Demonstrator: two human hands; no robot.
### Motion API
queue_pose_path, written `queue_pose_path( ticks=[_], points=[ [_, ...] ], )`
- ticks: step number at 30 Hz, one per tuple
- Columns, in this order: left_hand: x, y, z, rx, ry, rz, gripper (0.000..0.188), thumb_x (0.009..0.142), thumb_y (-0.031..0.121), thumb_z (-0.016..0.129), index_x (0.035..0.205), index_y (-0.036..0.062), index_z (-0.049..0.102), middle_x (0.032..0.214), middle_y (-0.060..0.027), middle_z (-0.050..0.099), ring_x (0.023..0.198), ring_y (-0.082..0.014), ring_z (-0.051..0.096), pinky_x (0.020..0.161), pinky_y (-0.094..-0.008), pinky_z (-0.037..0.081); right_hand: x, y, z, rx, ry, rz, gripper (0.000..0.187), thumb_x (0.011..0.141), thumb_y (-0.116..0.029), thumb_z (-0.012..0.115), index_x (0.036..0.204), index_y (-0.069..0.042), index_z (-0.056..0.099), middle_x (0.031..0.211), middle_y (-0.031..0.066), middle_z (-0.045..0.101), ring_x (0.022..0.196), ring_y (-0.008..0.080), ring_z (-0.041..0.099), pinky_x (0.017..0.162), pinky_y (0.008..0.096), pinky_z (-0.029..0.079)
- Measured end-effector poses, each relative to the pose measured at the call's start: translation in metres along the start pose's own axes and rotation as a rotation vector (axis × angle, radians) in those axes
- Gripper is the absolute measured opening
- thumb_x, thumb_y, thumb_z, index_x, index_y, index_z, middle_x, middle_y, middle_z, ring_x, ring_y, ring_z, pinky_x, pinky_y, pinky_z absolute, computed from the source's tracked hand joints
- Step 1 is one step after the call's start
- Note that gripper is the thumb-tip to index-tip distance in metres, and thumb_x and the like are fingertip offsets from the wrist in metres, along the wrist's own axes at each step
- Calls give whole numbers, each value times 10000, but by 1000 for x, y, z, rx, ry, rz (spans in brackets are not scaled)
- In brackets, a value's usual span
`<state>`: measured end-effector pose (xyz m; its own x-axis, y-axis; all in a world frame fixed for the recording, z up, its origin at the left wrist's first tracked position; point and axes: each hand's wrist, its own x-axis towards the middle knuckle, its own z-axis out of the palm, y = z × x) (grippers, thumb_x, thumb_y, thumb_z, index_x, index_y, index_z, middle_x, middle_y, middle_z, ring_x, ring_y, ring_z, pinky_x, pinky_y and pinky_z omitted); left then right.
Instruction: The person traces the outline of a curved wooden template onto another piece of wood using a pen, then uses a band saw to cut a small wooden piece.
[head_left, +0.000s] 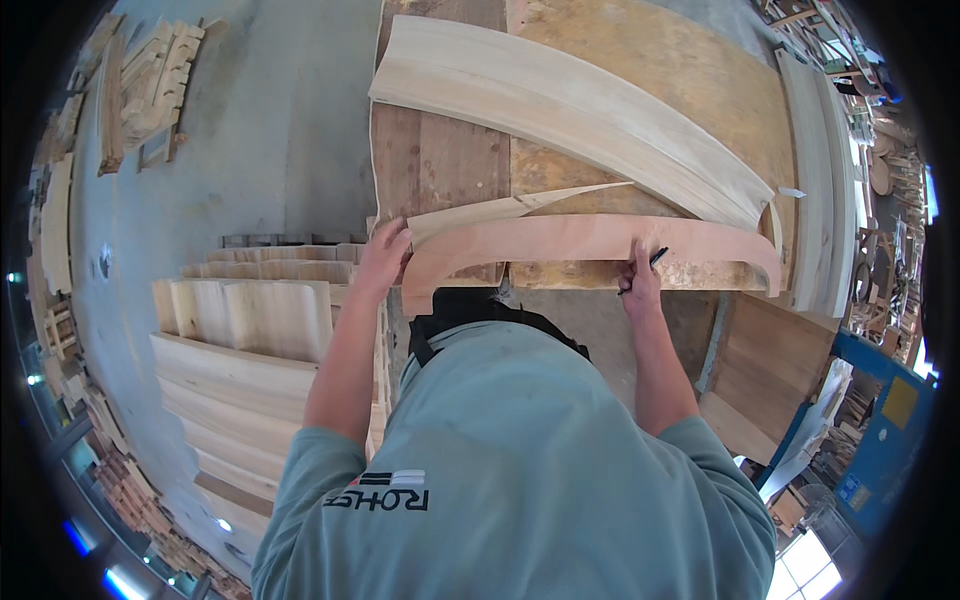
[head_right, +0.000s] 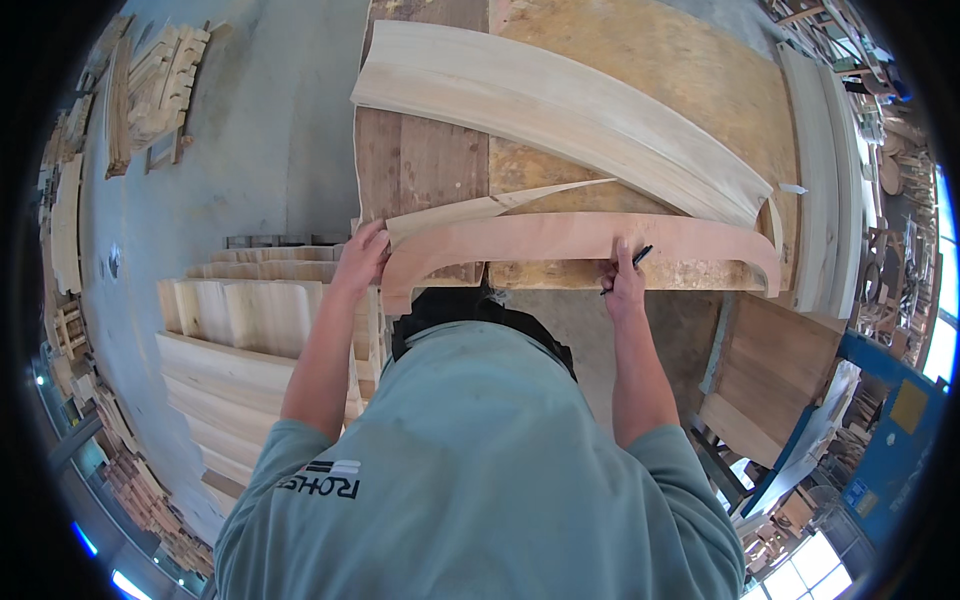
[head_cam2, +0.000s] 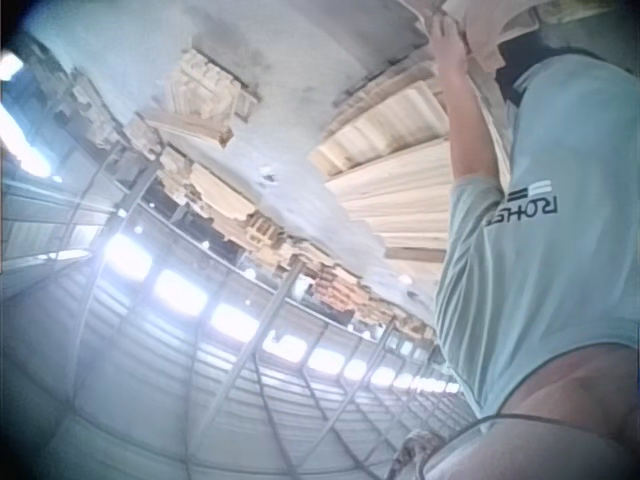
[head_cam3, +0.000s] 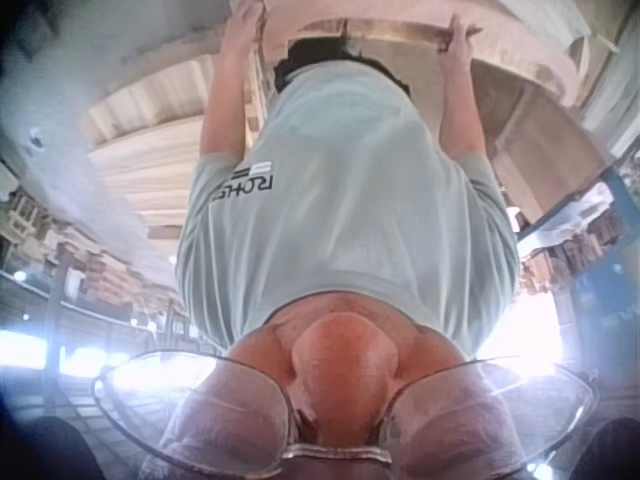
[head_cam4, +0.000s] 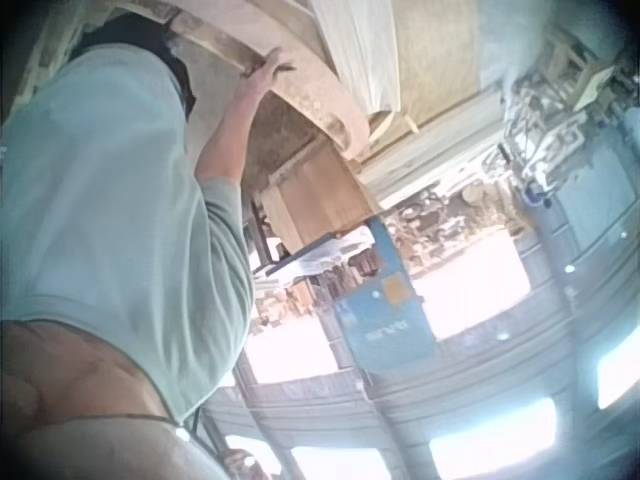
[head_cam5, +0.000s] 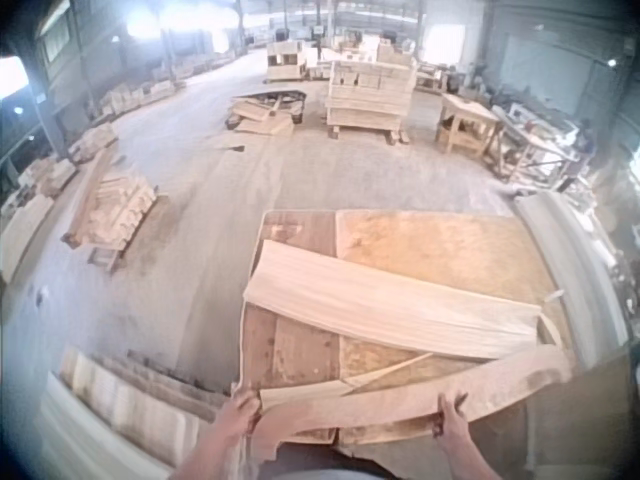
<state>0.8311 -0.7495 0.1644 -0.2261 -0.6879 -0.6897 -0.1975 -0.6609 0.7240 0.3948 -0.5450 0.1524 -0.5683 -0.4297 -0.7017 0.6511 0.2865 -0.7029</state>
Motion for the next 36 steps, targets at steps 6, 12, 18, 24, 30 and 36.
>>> queue_pose_path(
  ticks=[6, 12, 18, 24, 30, 36],
  points=[
    [37, 22, 11, 702, -19, 266, 542, 885, 216, 725, 1401, 115, 591, 1179, -172, 655, 1044, -318, 646, 943, -393, 517, 2, -3, 11, -7, -1, 39, 372, 906, -433, 782, 981, -106, 621, 859, 43, 700, 717, 158, 688, 457, 241, 339],
    [68, 56, 13, 823, -255, 342, 445, 835, 188, 734, 1265, 82, 697, 1085, -176, 661, 991, -301, 637, 921, -359, 512, -9, 1, 15, -1, 88, 69, 346, 915, -428, 773, 1001, -124, 633, 833, 14, 662, 725, 153, 681, 461, 236, 348],
    [92, 91, 10, 926, -403, 525, 436, 826, 202, 732, 1253, 115, 711, 1038, -157, 644, 957, -307, 618, 909, -386, 500, -17, 7, 20, 62, 115, 55, 307, 936, -406, 755, 976, -127, 635, 815, 0, 639, 729, 158, 679, 465, 234, 352],
    [84, 91, 16, 958, -308, 427, 444, 851, 208, 723, 1284, 116, 688, 985, -162, 654, 921, -291, 623, 871, -374, 503, -25, 13, 14, 47, 155, 108, 308, 970, -405, 710, 1049, -115, 642, 877, 13, 668, 777, 152, 669, 479, 229, 355],
    [73, 72, 16, 812, -153, 397, 414, 858, 201, 744, 1254, 94, 692, 990, -187, 683, 914, -317, 647, 854, -392, 516, -27, 16, 5, 83, 171, 90, 315, 967, -405, 714, 1017, -101, 646, 865, 20, 668, 776, 160, 673, 483, 234, 365],
    [69, 48, 5, 656, -21, 261, 437, 897, 273, 740, 1243, 16, 670, 988, -173, 721, 888, -283, 683, 829, -378, 539, -16, -5, 5, 36, 121, 46, 327, 962, -393, 725, 974, -79, 635, 836, 21, 657, 731, 152, 668, 467, 229, 357]
  ],
)
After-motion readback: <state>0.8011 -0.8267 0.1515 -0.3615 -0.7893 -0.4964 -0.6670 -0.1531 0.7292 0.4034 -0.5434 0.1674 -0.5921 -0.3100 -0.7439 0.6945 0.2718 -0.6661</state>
